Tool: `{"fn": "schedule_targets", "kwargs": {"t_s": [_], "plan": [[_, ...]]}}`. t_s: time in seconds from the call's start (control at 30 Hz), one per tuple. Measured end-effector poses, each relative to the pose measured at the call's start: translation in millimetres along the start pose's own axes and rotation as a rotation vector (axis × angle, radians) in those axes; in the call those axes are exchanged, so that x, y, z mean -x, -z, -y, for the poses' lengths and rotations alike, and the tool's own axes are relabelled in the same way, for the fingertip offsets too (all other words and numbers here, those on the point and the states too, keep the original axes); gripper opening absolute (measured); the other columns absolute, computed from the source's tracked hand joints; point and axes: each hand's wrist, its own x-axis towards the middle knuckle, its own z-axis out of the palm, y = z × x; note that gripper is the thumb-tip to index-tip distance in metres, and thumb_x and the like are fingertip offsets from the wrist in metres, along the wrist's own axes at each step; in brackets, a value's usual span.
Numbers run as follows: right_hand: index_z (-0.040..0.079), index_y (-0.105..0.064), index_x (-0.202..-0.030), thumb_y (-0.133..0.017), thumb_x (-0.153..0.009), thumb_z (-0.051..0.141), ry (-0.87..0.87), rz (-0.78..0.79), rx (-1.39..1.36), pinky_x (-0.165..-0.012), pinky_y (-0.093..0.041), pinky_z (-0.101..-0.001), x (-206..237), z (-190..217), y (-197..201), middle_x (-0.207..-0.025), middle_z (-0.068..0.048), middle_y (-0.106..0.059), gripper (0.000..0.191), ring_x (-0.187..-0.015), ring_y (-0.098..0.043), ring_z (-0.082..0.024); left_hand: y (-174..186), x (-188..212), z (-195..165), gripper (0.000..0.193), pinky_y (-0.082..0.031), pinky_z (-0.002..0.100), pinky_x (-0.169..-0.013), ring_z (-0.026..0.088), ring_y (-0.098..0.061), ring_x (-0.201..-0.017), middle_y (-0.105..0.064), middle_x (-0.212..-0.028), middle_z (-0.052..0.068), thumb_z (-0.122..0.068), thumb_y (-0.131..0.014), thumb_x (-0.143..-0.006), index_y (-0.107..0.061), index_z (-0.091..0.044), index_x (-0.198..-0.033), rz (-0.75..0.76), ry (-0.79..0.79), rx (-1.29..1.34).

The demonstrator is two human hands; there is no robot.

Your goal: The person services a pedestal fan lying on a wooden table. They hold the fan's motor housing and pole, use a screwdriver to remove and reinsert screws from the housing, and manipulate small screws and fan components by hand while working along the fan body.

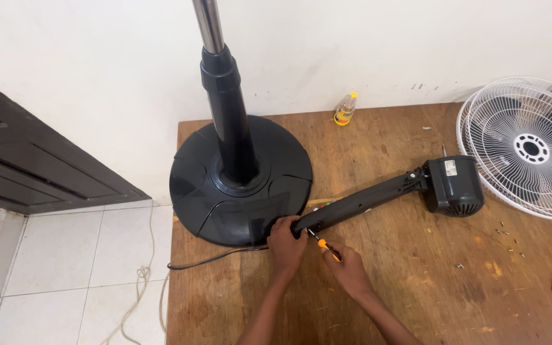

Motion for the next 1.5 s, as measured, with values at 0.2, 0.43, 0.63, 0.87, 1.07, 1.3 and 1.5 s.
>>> {"fn": "schedule_targets", "kwargs": {"t_s": [0.2,0.43,0.63,0.87,1.07,1.3,1.5], "plan": [[0.003,-0.068,-0.127,-0.062,-0.095,0.023,0.023,-0.020,0.066,-0.071,-0.054,-0.0359,1.0,6.9,-5.4,-0.087,-0.021,-0.072,0.039,-0.070,-0.067,-0.023,-2.0,-1.5,17.3,0.048,-0.048,0.047,-0.091,0.030,-0.062,-0.114,-0.069,-0.121,0.008,-0.012,-0.079,-0.072,-0.070,-0.012,-0.119,0.063,-0.123,-0.047],[0.001,-0.068,-0.123,-0.062,-0.095,0.026,0.082,-0.062,0.076,-0.074,-0.055,-0.0385,-3.7,-0.3,-10.3,-0.099,-0.023,-0.076,0.038,-0.082,-0.075,-0.030,-2.1,-5.3,25.6,0.053,-0.046,0.046,-0.093,0.029,-0.062,-0.115,-0.069,-0.124,0.005,-0.013,-0.083,-0.071,-0.070,-0.012,-0.123,0.109,-0.160,-0.060],[-0.003,-0.070,-0.119,-0.062,-0.096,0.024,0.203,-0.116,0.076,-0.080,-0.056,-0.0378,-2.2,0.7,-8.7,-0.102,-0.025,-0.075,0.036,-0.097,-0.074,-0.036,-0.9,-7.6,26.1,0.053,-0.046,0.046,-0.094,0.030,-0.061,-0.116,-0.069,-0.123,0.007,-0.012,-0.086,-0.070,-0.071,-0.011,-0.121,0.129,-0.132,-0.036],[0.002,-0.071,-0.123,-0.062,-0.092,0.025,0.047,-0.044,0.146,-0.078,-0.055,-0.0409,-8.7,8.6,-2.5,-0.095,-0.025,-0.075,0.039,-0.086,-0.075,-0.036,2.3,-15.3,16.7,0.050,-0.052,0.045,-0.089,0.031,-0.066,-0.108,-0.072,-0.111,0.008,-0.013,-0.089,-0.067,-0.074,-0.012,-0.114,0.144,-0.052,-0.058],[0.001,-0.070,-0.121,-0.064,-0.091,0.027,0.122,-0.060,0.134,-0.078,-0.056,-0.0413,-16.0,-7.3,-4.4,-0.100,-0.024,-0.075,0.040,-0.090,-0.075,-0.035,5.5,-17.1,16.3,0.048,-0.053,0.043,-0.091,0.031,-0.067,-0.106,-0.072,-0.111,0.007,-0.014,-0.089,-0.068,-0.075,-0.014,-0.114,0.160,-0.021,-0.048],[-0.002,-0.070,-0.117,-0.064,-0.093,0.023,0.210,-0.078,0.031,-0.082,-0.056,-0.0404,-14.8,-7.0,-4.5,-0.105,-0.023,-0.076,0.035,-0.100,-0.075,-0.034,6.4,-18.3,16.4,0.049,-0.052,0.044,-0.089,0.030,-0.067,-0.107,-0.073,-0.109,0.007,-0.015,-0.089,-0.067,-0.075,-0.015,-0.115,0.180,-0.020,-0.079],[0.006,-0.068,-0.119,-0.063,-0.093,0.019,0.248,-0.073,0.362,-0.076,-0.052,-0.0470,-2.2,5.4,-5.4,-0.097,-0.023,-0.073,0.029,-0.091,-0.070,-0.041,7.3,-19.5,15.4,0.050,-0.053,0.042,-0.091,0.029,-0.068,-0.106,-0.073,-0.110,0.006,-0.015,-0.090,-0.066,-0.076,-0.016,-0.114,0.187,0.005,-0.073]]}}
